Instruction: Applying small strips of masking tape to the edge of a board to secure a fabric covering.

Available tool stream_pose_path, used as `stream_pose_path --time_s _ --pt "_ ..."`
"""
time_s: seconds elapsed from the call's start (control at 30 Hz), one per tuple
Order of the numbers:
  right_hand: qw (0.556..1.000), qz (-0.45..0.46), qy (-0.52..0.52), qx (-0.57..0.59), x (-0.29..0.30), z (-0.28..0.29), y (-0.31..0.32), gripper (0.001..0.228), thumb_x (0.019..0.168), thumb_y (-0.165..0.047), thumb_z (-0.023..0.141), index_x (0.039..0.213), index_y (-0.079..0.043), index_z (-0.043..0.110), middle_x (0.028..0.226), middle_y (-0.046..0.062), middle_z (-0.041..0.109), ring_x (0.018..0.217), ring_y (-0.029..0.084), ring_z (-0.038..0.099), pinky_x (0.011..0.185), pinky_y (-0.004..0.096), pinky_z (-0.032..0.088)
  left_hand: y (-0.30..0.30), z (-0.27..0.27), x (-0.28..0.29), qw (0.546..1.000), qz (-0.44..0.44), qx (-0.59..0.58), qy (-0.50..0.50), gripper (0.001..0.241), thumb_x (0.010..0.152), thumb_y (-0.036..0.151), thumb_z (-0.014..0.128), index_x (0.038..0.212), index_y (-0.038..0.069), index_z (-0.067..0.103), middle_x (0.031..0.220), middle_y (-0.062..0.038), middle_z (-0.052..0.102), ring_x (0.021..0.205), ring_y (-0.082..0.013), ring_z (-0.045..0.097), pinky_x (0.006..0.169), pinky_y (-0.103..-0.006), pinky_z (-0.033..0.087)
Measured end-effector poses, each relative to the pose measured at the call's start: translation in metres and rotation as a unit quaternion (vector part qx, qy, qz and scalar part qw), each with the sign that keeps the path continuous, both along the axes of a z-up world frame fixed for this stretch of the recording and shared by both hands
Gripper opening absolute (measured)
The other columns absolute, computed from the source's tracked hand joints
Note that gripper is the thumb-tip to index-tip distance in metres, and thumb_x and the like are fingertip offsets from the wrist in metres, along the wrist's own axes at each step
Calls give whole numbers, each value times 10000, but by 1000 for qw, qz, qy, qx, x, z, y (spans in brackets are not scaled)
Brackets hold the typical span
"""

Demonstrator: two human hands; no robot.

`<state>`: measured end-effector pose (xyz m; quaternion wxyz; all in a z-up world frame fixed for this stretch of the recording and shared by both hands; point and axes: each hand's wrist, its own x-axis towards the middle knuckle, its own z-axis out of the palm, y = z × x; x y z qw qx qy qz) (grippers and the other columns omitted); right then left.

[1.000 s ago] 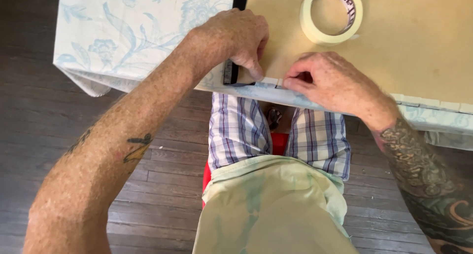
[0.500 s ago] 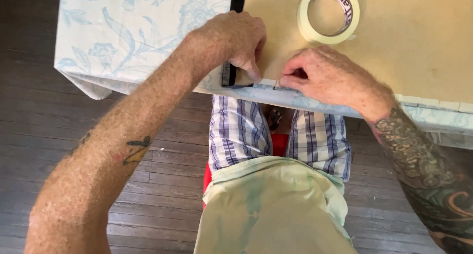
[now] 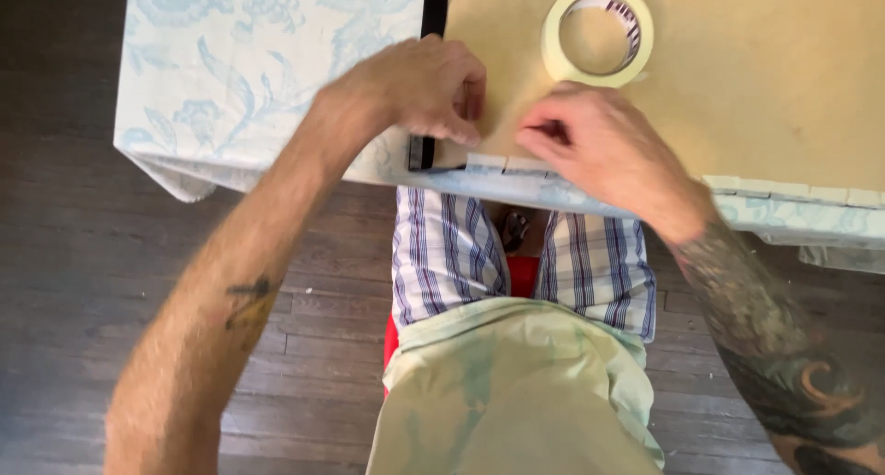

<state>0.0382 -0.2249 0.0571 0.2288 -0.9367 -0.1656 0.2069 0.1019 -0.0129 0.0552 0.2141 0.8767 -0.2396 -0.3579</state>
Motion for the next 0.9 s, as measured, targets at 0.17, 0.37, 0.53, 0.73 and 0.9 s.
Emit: stream_pose_path --time_s 0.17,0.37,0.53,0.73,0.9 --pt "965 -155 -149 150 -6 -14 -70 260 976 -69 754 1226 -42 686 1174 110 690 847 164 582 688 285 535 -17 -31 -23 929 -2 -189 -319 209 888 86 796 1065 34 696 967 -111 727 829 -243 717 777 -372 617" --pt "936 -211 -257 113 6 -50 -87 522 870 -112 889 1301 -23 609 1170 126 726 993 216 691 809 377 571 -92 -78 -1 857 -77 -163 -484 566 879 246 815 1375 71 607 1333 -180 663 1225 -340 642 1117 -505 457" --pt "921 -255 -227 189 16 -81 -97 360 872 -188 870 1179 -171 681 1000 17 765 944 163 683 832 318 526 -109 -83 2 886 -55 -178 -425 379 878 143 762 1220 122 599 1042 -65 636 1083 -268 668 1077 -435 462" --pt "931 -236 -193 201 4 -72 -113 253 944 -201 799 1128 -213 627 939 -47 761 909 134 662 887 328 512 -107 -69 -5 875 -81 -191 -437 201 1003 173 616 1202 145 597 920 -58 626 894 -259 702 877 -404 556" --pt "941 -220 -174 191 -14 -63 -140 315 908 -136 805 1168 -162 627 942 -1 750 911 176 635 918 392 513 -124 -58 -8 877 -84 -184 -436 164 1019 203 633 1181 187 615 920 -37 610 805 -267 716 792 -431 584"
